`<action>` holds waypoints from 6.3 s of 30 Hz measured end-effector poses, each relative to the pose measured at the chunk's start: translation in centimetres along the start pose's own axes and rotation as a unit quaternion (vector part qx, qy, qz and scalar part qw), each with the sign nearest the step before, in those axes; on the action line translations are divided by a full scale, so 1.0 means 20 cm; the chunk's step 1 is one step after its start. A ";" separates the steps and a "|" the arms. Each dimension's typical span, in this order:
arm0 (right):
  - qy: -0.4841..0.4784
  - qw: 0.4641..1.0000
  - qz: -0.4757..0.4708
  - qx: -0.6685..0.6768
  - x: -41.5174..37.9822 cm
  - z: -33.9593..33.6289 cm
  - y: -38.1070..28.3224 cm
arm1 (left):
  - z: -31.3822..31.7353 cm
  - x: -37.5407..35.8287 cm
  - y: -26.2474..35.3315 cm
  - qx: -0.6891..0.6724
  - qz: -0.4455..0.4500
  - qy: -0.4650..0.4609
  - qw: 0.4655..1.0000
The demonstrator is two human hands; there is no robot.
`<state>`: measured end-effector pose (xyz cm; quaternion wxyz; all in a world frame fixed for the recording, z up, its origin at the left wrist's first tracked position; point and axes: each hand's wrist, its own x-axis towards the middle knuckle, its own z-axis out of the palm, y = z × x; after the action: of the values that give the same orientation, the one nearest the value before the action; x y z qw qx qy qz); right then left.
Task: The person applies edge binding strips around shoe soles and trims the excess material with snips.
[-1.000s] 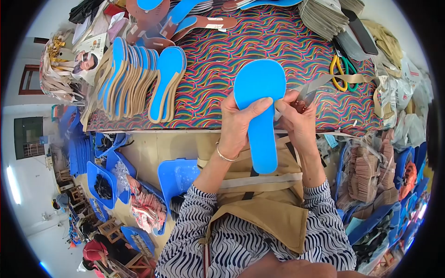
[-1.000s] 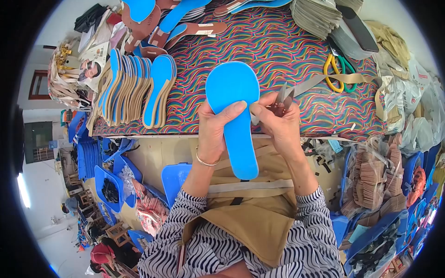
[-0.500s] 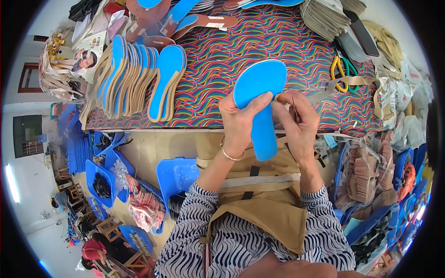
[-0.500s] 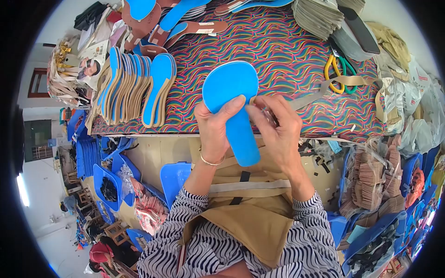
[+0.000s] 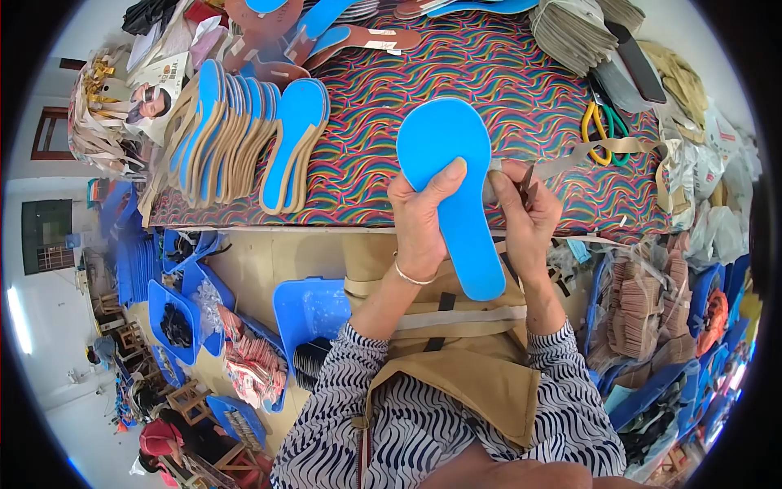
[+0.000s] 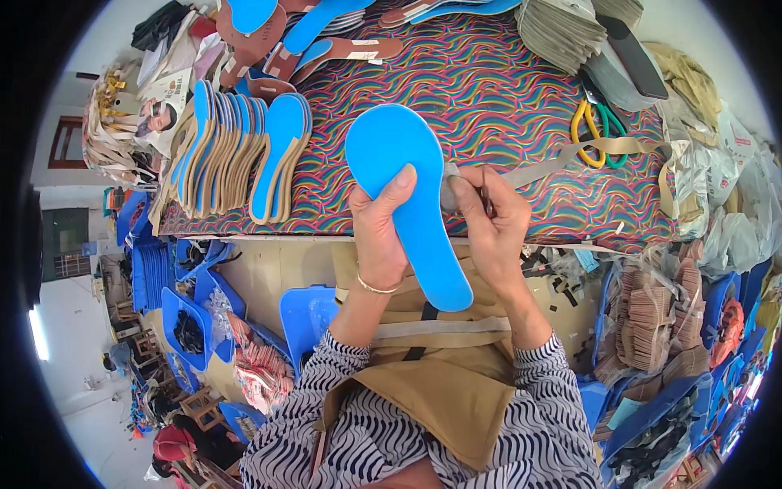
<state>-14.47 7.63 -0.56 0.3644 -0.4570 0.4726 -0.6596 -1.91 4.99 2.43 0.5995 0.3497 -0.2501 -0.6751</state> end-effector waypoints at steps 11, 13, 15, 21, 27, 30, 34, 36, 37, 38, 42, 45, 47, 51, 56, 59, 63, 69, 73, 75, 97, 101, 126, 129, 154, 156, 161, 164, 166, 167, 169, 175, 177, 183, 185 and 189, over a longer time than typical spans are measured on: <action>-0.003 0.999 -0.026 0.023 0.03 -0.03 0.00 | 0.00 0.00 0.06 -0.010 0.017 0.031 0.999; -0.017 0.999 -0.021 0.029 0.03 -0.03 0.01 | 0.03 -0.01 0.05 -0.021 0.009 0.015 1.000; -0.032 0.999 -0.015 0.030 0.02 -0.03 0.00 | 0.01 0.00 0.03 -0.014 0.009 0.010 1.000; -0.048 0.999 -0.020 0.014 0.00 -0.03 0.02 | -0.02 0.01 0.00 -0.001 0.003 -0.001 1.000; -0.051 0.998 -0.046 -0.012 -0.01 -0.04 0.03 | -0.05 0.03 -0.01 0.042 0.048 -0.018 0.998; -0.062 0.990 0.041 0.117 0.03 -0.08 0.01 | -0.05 0.04 0.01 0.069 0.054 -0.030 0.996; -0.121 0.926 0.242 0.262 0.12 -0.12 -0.05 | -0.02 0.02 0.03 0.086 0.011 -0.073 0.994; -0.111 0.978 0.117 0.134 0.12 -0.09 -0.03 | -0.02 0.03 0.04 0.090 -0.024 -0.068 0.993; -0.112 0.977 0.118 0.134 0.12 -0.10 -0.03 | -0.02 0.04 0.05 0.095 -0.059 -0.062 0.992; -0.122 0.980 0.131 0.088 0.13 -0.10 -0.03 | -0.03 0.04 0.04 0.096 -0.059 -0.061 0.992; -0.114 0.979 0.165 -0.028 0.08 -0.04 -0.15 | -0.02 0.09 0.01 0.070 -0.002 -0.050 0.996; -0.147 0.972 0.184 0.005 0.01 -0.04 -0.13 | 0.03 0.10 0.06 0.035 0.007 -0.062 0.997; -0.144 0.966 0.209 0.051 -0.03 -0.03 -0.11 | 0.04 0.10 0.06 0.019 -0.004 -0.075 0.997; -0.132 0.976 0.172 -0.016 -0.06 -0.03 -0.08 | 0.04 0.09 0.07 -0.006 -0.013 -0.076 0.997; -0.142 0.975 0.012 -0.171 -0.09 -0.03 -0.10 | 0.02 0.10 0.04 0.012 -0.003 -0.075 0.997; -0.125 0.985 0.086 -0.077 -0.09 -0.03 -0.06 | 0.00 0.11 0.02 0.078 0.040 -0.094 0.992; -0.147 0.980 0.125 -0.056 -0.05 -0.06 -0.04 | 0.00 0.15 0.00 0.118 0.072 -0.105 0.985; -0.085 0.993 0.078 0.019 0.05 -0.01 -0.09 | 0.03 0.08 0.00 -0.028 -0.044 -0.173 0.984; -0.113 0.991 -0.010 -0.073 0.04 -0.02 -0.05 | -0.01 0.06 -0.05 -0.031 -0.057 -0.180 0.982; -0.110 0.990 -0.014 -0.087 0.03 -0.02 -0.06 | 0.00 0.04 -0.04 -0.010 -0.037 -0.160 0.986; -0.204 0.963 -0.028 -0.177 0.06 -0.17 -0.14 | -0.01 0.06 0.04 -0.129 -0.174 -0.173 0.961; -0.120 0.984 0.120 0.057 0.14 -0.11 -0.13 | -0.02 0.01 0.01 -0.052 -0.196 -0.231 0.952; -0.166 0.975 0.079 -0.124 0.06 -0.08 -0.16 | -0.04 0.11 0.14 0.054 -0.121 -0.151 0.980; -0.224 0.943 -0.041 -0.243 -0.06 -0.10 -0.15 | -0.05 0.13 0.20 0.009 -0.124 -0.099 0.987; -0.150 0.985 0.043 -0.079 0.01 -0.13 -0.16 | -0.16 -0.01 0.10 -0.036 -0.138 -0.095 0.985; -0.159 0.981 0.106 -0.043 0.07 -0.19 -0.20 | -0.13 -0.09 0.19 0.074 -0.209 -0.154 0.963; -0.240 0.962 -0.010 -0.129 0.13 -0.21 -0.20 | 0.00 -0.09 0.47 0.603 0.233 -0.332 0.687; -0.294 0.947 -0.039 -0.120 0.12 -0.16 -0.21 | 0.00 0.09 0.39 0.601 0.191 -0.383 0.675; -0.326 0.940 0.055 -0.081 0.11 -0.16 -0.22 | -0.01 0.14 0.44 0.649 0.012 -0.429 0.628; -0.324 0.941 0.055 -0.082 0.12 -0.17 -0.22 | -0.02 0.15 0.44 0.678 0.005 -0.457 0.575; -0.340 0.889 0.273 0.141 0.14 -0.23 -0.21 | -0.04 0.15 0.47 0.696 0.069 -0.486 0.525; -0.357 0.862 0.333 0.136 0.22 -0.31 -0.31 | -0.05 0.06 0.50 0.686 0.072 -0.472 0.549; -0.338 0.896 0.286 0.036 0.25 -0.37 -0.31 | -0.07 0.04 0.49 0.673 0.076 -0.471 0.565; -0.214 0.950 0.224 0.041 0.17 -0.41 -0.39 | -0.08 -0.14 0.39 0.477 -0.028 -0.370 0.797; -0.135 0.970 0.188 0.071 0.09 -0.34 -0.38 | -0.06 -0.15 0.36 0.379 -0.094 -0.309 0.867; -0.064 0.979 0.152 0.123 -0.07 -0.15 -0.26 | 0.03 -0.13 0.29 0.236 -0.089 -0.217 0.943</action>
<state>-17.22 11.31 3.69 0.5433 -0.3732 0.4273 -0.6188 1.38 6.52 7.56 0.3686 0.3467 -0.4946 -0.7066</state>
